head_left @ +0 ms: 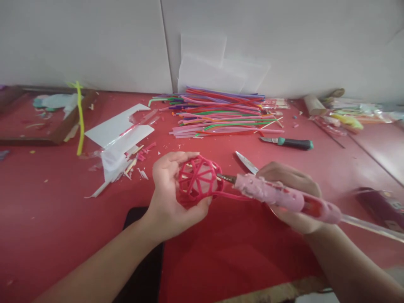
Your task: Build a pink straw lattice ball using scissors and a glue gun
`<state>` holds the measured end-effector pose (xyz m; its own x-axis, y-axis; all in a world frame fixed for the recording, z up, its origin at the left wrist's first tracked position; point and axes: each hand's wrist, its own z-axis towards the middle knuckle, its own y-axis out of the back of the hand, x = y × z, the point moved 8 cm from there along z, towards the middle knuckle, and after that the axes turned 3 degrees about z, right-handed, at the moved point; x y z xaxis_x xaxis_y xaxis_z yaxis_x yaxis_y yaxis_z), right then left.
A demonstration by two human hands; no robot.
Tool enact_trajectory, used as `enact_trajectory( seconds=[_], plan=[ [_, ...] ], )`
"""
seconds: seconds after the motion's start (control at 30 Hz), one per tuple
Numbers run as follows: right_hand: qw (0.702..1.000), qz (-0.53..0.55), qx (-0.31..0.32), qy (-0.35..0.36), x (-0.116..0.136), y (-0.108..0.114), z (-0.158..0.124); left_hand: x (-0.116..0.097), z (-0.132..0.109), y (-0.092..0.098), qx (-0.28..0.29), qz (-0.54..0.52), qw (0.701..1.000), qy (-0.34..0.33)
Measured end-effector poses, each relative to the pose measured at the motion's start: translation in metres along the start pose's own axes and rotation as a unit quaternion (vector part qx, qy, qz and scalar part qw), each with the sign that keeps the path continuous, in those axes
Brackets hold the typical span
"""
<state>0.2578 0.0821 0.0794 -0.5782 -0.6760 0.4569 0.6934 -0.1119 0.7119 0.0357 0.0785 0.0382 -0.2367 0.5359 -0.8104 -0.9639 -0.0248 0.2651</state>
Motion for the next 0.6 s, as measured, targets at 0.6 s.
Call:
enact_trajectory(
  seconds=[0.6],
  plan=[
    [0.978,0.182,0.103,-0.003,0.009,-0.017,-0.007,-0.009,-0.003,-0.006,0.054,-0.076,0.996,-0.006]
  ],
)
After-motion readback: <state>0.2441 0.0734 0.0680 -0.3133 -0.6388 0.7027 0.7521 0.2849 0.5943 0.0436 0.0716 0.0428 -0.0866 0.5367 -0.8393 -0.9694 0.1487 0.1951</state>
